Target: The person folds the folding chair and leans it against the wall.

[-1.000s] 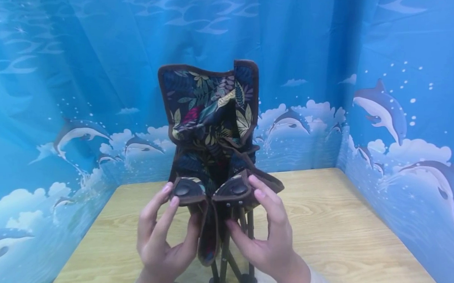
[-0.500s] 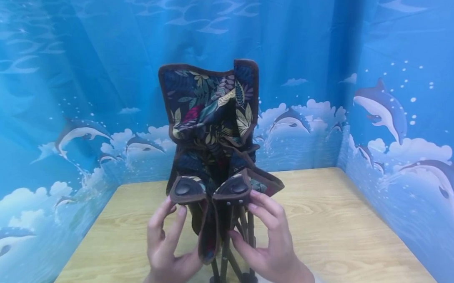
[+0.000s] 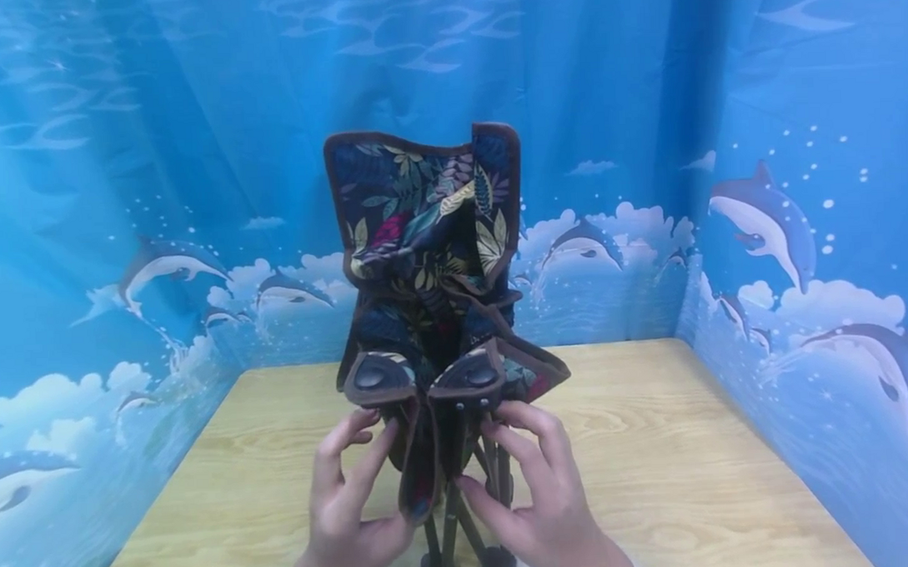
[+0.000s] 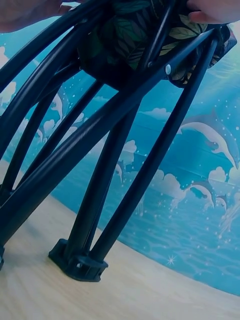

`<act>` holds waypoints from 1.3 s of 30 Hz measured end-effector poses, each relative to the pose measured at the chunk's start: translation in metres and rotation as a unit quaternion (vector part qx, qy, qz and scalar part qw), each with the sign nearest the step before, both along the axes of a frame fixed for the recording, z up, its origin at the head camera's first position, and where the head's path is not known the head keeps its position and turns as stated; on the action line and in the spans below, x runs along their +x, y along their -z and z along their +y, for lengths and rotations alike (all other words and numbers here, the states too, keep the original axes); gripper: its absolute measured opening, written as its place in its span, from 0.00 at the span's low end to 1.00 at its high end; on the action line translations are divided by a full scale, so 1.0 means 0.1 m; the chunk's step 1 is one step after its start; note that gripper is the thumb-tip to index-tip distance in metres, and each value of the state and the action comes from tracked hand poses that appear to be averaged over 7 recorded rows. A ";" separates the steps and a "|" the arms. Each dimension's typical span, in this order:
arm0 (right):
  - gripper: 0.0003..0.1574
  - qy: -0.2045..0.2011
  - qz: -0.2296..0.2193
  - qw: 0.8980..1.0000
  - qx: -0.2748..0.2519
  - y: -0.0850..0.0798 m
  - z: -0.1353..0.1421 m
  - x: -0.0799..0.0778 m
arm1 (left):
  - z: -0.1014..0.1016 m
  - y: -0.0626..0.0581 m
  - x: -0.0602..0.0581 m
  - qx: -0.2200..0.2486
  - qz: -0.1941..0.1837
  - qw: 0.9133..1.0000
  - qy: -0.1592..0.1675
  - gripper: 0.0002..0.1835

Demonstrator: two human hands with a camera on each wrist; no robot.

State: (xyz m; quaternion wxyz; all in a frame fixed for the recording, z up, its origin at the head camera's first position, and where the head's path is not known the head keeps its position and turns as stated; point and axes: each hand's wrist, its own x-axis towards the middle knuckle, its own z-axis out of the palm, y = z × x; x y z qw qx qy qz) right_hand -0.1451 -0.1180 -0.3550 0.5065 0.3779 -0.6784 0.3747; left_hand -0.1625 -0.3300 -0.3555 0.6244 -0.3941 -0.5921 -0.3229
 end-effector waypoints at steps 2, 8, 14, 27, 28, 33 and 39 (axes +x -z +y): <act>0.31 0.003 -0.005 1.000 0.007 0.02 0.00 0.00 | -0.01 0.02 0.01 -0.004 -0.007 1.000 -0.005 0.22; 0.31 0.015 -0.025 0.999 0.025 0.10 0.03 0.01 | -0.02 0.13 0.01 -0.009 -0.026 0.999 -0.017 0.23; 0.33 0.033 -0.073 0.996 0.041 0.25 0.10 0.04 | -0.02 0.34 0.05 -0.014 -0.081 0.996 -0.033 0.25; 0.28 0.024 -0.134 0.989 0.063 0.39 0.17 0.08 | -0.10 0.57 0.08 -0.056 -0.157 0.985 -0.032 0.27; 0.27 0.026 -0.137 0.988 0.065 0.39 0.18 0.08 | -0.10 0.59 0.08 -0.058 -0.161 0.985 -0.031 0.27; 0.26 0.044 -0.144 0.986 0.078 0.41 0.20 0.10 | -0.12 0.65 0.09 -0.065 -0.186 0.980 -0.028 0.26; 0.25 0.063 -0.164 0.980 0.096 0.45 0.24 0.12 | -0.15 0.70 0.12 -0.080 -0.219 0.972 -0.033 0.27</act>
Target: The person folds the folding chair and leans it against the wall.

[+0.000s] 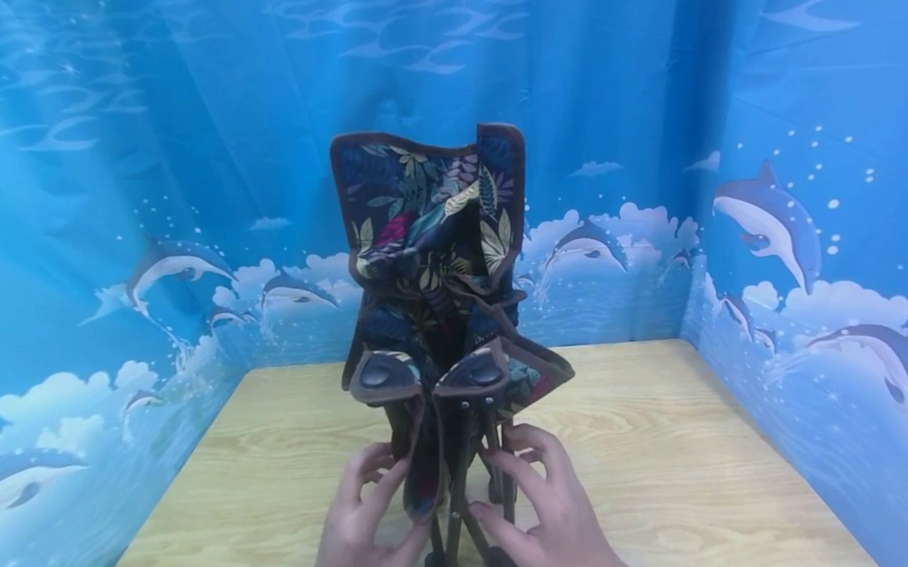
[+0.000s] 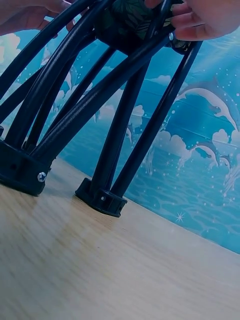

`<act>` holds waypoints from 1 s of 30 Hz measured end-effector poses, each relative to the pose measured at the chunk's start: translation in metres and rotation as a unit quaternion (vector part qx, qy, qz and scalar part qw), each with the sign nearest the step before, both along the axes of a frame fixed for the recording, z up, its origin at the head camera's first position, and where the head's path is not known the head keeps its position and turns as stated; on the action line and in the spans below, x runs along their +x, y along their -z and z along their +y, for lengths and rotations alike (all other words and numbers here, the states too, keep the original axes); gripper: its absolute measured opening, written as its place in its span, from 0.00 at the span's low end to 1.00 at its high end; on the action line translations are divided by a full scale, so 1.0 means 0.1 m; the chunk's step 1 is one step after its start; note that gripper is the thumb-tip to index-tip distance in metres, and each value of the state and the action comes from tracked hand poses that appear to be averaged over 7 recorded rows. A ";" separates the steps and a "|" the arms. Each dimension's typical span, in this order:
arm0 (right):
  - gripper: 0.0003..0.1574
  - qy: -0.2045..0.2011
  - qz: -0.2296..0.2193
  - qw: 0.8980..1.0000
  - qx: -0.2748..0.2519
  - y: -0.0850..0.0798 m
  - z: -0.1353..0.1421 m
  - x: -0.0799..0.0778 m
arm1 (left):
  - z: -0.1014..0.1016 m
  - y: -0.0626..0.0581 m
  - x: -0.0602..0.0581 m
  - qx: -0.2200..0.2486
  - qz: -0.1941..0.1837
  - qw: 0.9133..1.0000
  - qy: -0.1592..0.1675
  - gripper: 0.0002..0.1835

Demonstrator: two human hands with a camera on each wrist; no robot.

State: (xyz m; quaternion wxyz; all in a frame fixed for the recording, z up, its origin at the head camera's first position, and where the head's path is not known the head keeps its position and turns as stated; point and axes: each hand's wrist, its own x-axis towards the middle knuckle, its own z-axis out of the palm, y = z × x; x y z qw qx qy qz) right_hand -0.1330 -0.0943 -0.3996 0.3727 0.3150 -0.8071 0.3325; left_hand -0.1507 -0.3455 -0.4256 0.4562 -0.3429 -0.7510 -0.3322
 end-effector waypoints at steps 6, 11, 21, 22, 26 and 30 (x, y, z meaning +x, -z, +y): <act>0.23 0.024 -0.006 0.999 0.032 0.05 0.04 0.01 | -0.05 0.01 0.03 -0.028 -0.038 0.999 0.000 0.33; 0.23 0.034 -0.020 0.998 0.052 0.07 0.05 0.02 | -0.07 0.04 0.05 -0.060 -0.063 0.996 0.014 0.32; 0.28 0.068 -0.049 0.994 0.077 0.07 0.08 0.06 | -0.10 0.07 0.03 -0.113 -0.117 0.984 0.070 0.32; 0.29 0.075 -0.057 0.992 0.081 0.07 0.09 0.06 | -0.11 0.07 0.03 -0.115 -0.133 0.982 0.067 0.31; 0.34 0.093 -0.101 0.986 0.097 0.09 0.10 0.07 | -0.10 0.08 0.05 -0.120 -0.182 0.975 0.039 0.28; 0.35 0.089 -0.134 0.982 0.102 0.12 0.11 0.07 | -0.10 0.10 0.06 -0.119 -0.189 0.975 0.023 0.28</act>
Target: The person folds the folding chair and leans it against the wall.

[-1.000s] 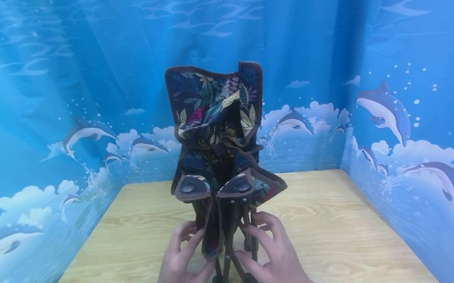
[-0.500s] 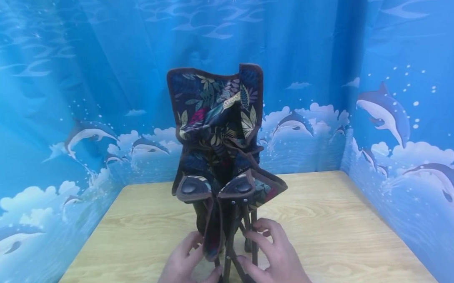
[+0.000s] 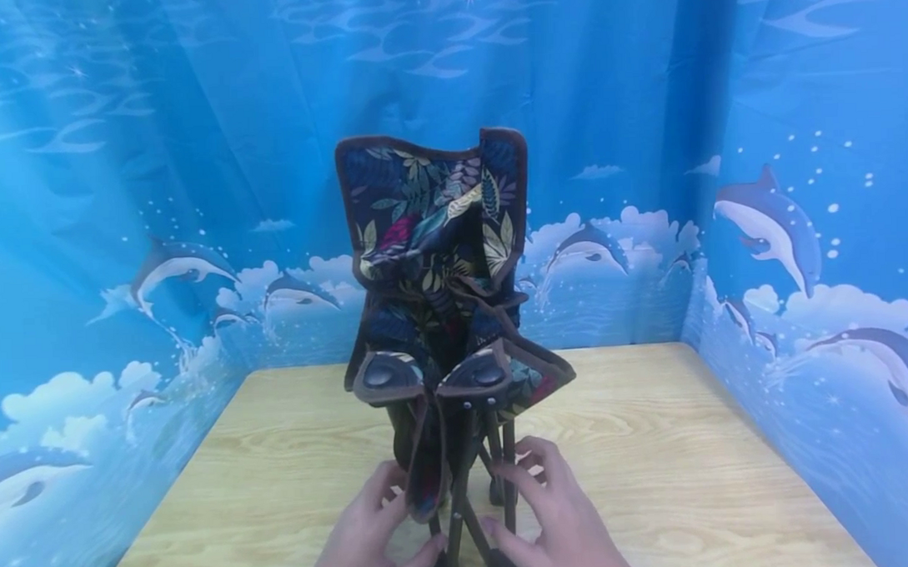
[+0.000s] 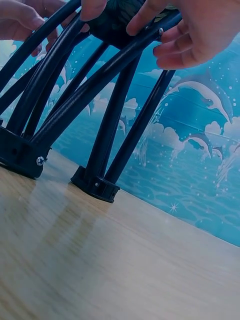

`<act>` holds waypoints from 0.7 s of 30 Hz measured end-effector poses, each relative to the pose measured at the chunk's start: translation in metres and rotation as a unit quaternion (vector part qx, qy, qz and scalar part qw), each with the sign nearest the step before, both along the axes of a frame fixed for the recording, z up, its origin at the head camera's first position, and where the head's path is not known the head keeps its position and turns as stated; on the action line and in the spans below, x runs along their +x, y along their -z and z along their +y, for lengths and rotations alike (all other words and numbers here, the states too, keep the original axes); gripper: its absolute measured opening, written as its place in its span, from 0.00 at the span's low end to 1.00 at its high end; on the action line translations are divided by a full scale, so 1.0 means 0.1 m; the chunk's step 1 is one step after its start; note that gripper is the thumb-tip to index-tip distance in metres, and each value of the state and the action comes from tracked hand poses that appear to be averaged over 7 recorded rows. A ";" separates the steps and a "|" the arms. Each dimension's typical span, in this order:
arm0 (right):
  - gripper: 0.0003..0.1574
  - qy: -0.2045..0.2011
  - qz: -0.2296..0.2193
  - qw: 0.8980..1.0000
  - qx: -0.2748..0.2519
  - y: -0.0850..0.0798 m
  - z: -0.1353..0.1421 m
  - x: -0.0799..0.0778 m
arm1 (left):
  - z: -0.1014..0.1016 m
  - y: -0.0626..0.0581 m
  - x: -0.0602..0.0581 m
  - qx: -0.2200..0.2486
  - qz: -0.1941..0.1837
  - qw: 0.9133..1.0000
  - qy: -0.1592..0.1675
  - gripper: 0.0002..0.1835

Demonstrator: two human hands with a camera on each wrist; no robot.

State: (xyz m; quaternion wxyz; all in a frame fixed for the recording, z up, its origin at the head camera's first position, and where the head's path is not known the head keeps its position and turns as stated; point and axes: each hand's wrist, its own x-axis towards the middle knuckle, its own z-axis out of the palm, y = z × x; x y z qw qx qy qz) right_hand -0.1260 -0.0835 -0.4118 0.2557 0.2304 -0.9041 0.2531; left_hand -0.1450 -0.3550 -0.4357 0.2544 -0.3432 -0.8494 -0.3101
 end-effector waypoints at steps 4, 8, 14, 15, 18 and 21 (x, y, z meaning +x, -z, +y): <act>0.31 -0.028 -0.041 0.999 0.002 0.02 0.01 -0.02 | 0.00 0.02 0.01 -0.002 -0.006 1.000 -0.006 0.30; 0.25 -0.054 -0.103 0.993 0.014 0.03 0.04 -0.03 | 0.00 0.02 0.03 -0.011 -0.021 1.000 -0.014 0.31; 0.21 -0.059 -0.157 0.985 0.029 0.02 0.07 -0.03 | 0.00 0.02 0.03 -0.030 -0.055 0.998 -0.013 0.32; 0.22 -0.061 -0.158 0.985 0.034 0.02 0.08 -0.03 | 0.00 0.02 0.04 -0.034 -0.062 0.997 -0.010 0.32; 0.24 -0.070 -0.165 0.982 0.052 0.03 0.09 -0.03 | -0.01 0.01 0.04 -0.047 -0.088 0.995 -0.001 0.32; 0.26 -0.085 -0.184 0.977 0.069 0.04 0.11 -0.04 | -0.01 0.01 0.04 -0.056 -0.105 0.993 0.007 0.32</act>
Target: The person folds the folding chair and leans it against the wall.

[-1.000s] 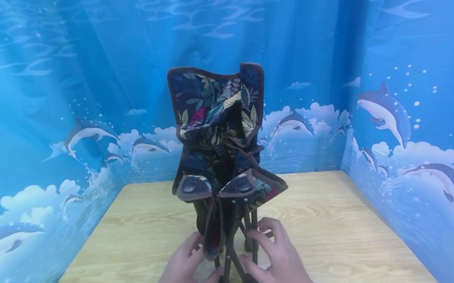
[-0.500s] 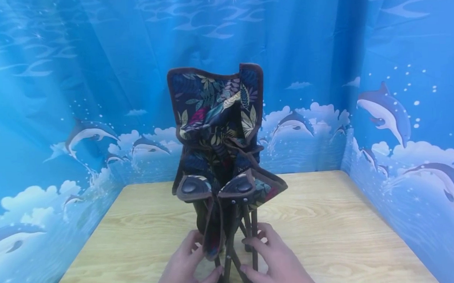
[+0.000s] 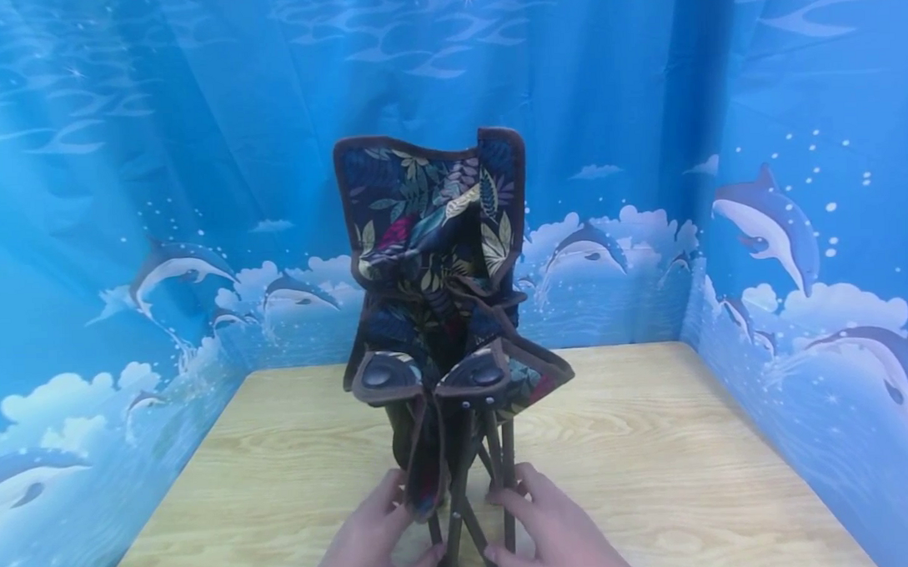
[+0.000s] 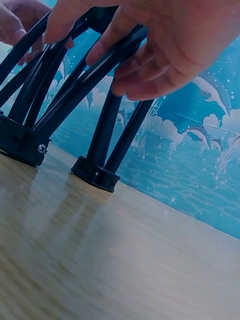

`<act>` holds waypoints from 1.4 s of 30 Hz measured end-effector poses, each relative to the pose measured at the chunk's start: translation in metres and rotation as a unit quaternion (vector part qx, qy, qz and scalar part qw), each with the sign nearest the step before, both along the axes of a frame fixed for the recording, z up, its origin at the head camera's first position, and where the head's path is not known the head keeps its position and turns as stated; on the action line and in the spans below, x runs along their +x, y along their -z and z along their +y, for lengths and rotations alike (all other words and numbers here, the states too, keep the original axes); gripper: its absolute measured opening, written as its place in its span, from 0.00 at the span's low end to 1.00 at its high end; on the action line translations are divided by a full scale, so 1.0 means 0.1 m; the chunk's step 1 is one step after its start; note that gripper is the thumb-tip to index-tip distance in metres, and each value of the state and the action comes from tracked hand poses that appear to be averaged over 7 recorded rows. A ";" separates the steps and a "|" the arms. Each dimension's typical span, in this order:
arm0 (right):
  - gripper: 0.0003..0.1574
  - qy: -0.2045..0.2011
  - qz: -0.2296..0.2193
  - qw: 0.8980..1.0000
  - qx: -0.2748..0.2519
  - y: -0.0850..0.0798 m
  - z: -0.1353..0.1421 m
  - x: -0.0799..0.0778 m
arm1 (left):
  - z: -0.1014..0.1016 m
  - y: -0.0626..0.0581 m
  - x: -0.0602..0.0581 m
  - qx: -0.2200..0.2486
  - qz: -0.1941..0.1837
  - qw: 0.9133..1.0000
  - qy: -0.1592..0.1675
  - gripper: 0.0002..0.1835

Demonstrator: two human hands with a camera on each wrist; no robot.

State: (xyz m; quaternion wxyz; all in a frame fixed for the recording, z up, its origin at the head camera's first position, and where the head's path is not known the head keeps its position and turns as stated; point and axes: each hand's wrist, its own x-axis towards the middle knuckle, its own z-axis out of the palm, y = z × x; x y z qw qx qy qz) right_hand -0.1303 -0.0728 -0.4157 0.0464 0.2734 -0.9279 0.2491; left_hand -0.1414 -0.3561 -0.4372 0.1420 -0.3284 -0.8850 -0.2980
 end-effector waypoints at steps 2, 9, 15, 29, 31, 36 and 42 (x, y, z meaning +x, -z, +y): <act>0.27 -0.010 -0.031 0.999 0.011 0.00 0.01 -0.02 | 0.00 0.01 -0.01 -0.009 -0.009 1.000 0.004 0.30; 0.28 -0.043 -0.129 0.990 0.036 0.02 0.03 -0.09 | 0.01 0.04 -0.01 -0.062 -0.058 0.996 0.017 0.28; 0.31 -0.032 -0.165 0.984 0.061 0.04 0.01 -0.10 | 0.05 0.02 -0.02 -0.114 -0.142 0.983 0.004 0.33; 0.21 -0.016 -0.218 0.971 0.094 0.11 -0.05 -0.14 | 0.13 0.14 -0.07 -0.185 -0.140 0.972 0.016 0.32; 0.22 -0.018 -0.215 0.971 0.100 0.12 -0.05 -0.14 | 0.14 0.15 -0.07 -0.201 -0.128 0.971 0.016 0.30; 0.26 -0.019 -0.205 0.972 0.116 0.14 -0.06 -0.14 | 0.15 0.17 -0.03 -0.206 -0.101 0.973 0.019 0.26; 0.23 -0.020 -0.220 0.966 0.131 0.19 -0.08 -0.17 | 0.16 0.18 -0.05 -0.222 -0.092 0.970 0.031 0.19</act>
